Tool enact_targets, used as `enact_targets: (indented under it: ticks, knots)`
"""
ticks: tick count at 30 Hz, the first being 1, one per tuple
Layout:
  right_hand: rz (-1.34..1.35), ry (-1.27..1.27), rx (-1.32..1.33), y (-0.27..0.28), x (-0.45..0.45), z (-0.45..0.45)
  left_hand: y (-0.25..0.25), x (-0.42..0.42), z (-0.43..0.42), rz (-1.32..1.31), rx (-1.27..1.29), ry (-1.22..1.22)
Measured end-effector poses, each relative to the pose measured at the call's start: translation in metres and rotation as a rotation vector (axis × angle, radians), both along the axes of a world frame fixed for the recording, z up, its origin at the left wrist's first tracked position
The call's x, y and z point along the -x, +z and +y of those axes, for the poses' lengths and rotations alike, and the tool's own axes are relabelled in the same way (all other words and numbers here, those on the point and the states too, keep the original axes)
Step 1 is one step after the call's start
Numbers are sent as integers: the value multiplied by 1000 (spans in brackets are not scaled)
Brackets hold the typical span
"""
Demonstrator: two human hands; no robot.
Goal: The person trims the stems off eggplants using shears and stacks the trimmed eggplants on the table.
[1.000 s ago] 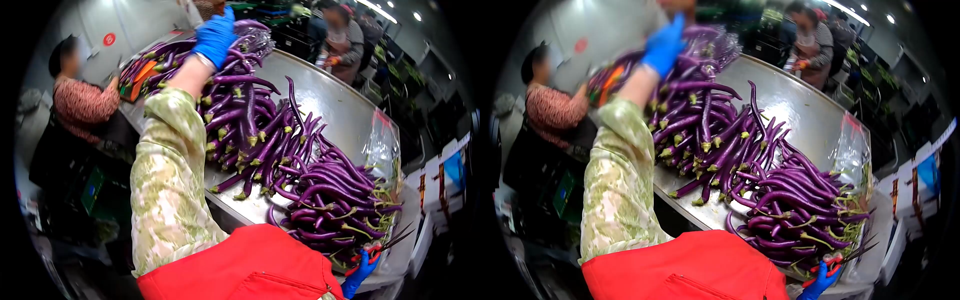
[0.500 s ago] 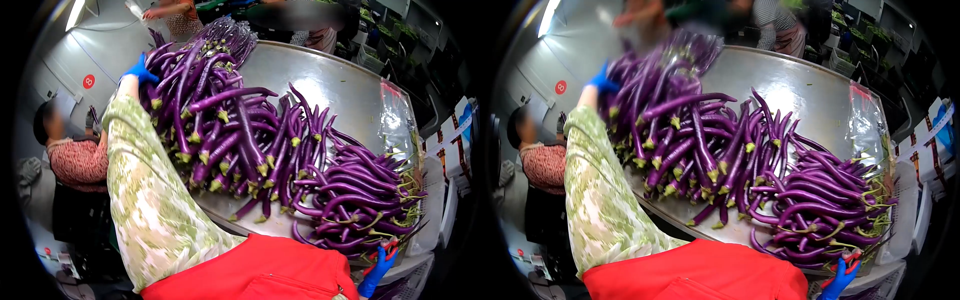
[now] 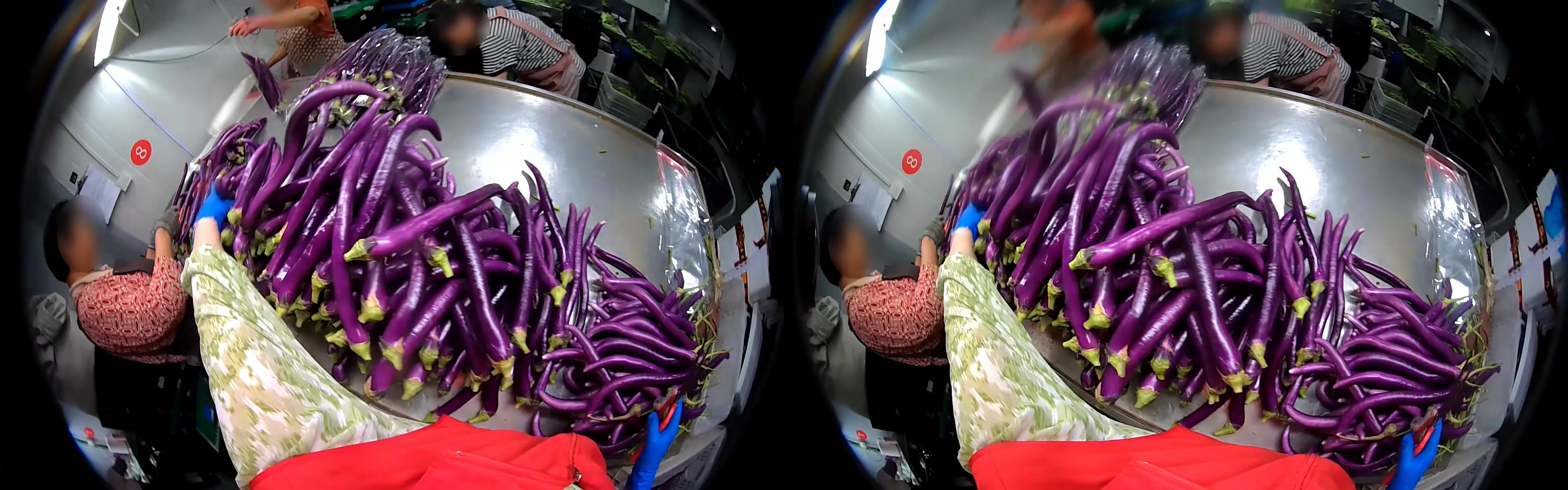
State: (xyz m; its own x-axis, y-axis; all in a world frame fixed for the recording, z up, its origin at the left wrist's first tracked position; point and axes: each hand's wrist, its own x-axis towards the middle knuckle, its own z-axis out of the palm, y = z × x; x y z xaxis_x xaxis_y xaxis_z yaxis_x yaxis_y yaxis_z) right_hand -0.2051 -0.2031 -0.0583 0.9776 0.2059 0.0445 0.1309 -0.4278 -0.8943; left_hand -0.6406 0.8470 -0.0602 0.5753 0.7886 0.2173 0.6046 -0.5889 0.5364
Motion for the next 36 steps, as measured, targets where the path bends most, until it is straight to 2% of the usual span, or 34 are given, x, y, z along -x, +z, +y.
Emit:
enact_targets:
  ticks: [1,3,5,6,8,9,10,11,12,15,18,20,22,25,26,27,28,29,31,33,35,36]
  knots:
    - [-34,-7,18,1,-3,6,0,-2,0,-20,59,57]
    - [-70,62,109,7,-10,8,42,-46,-67,-66,173,176]
    - [-84,92,121,5,-19,2,49,-51,-71,-88,50,59]
    - [-74,88,94,-1,-22,-4,53,-50,-70,-305,250,71]
    - [-25,41,64,1,-16,-5,53,-50,-59,-405,287,47]
    - [-65,68,52,-6,-20,-11,61,-46,-56,-324,319,90]
    - [-60,29,102,9,-11,5,71,-52,-69,-363,416,43]
    - [-115,6,171,34,2,33,54,-41,-31,-452,379,-57]
    - [-107,-10,210,42,5,35,106,-97,-155,-534,543,-77]
    - [-96,-64,169,51,15,34,80,-27,4,-218,421,177]
    - [-36,-58,0,58,20,32,116,-32,-5,-137,262,221]
    - [-27,-58,-81,63,24,31,155,-66,-53,-148,176,230]
    - [-9,-20,-149,64,26,25,188,-121,-107,-102,-72,113]
    - [-10,-25,-201,57,27,4,232,-247,-286,-154,-28,-213]
    - [-36,-32,-229,54,28,-2,243,-290,-374,-117,128,-307]
    - [-56,-36,-253,51,28,-8,233,-321,-408,-111,100,-479]
    - [-25,-37,-310,47,29,-18,223,-349,-474,-188,367,-684]
    - [27,-105,-355,36,30,-33,211,-369,-510,-56,297,-718]
    - [36,-99,-372,37,34,-49,188,-400,-575,330,85,-974]
    - [-24,-96,-343,30,37,-70,151,-427,-616,558,166,-1137]
    - [-59,-97,-322,28,38,-92,126,-449,-653,674,71,-1237]
    - [-59,-102,-314,29,41,-102,113,-456,-670,622,123,-1242]
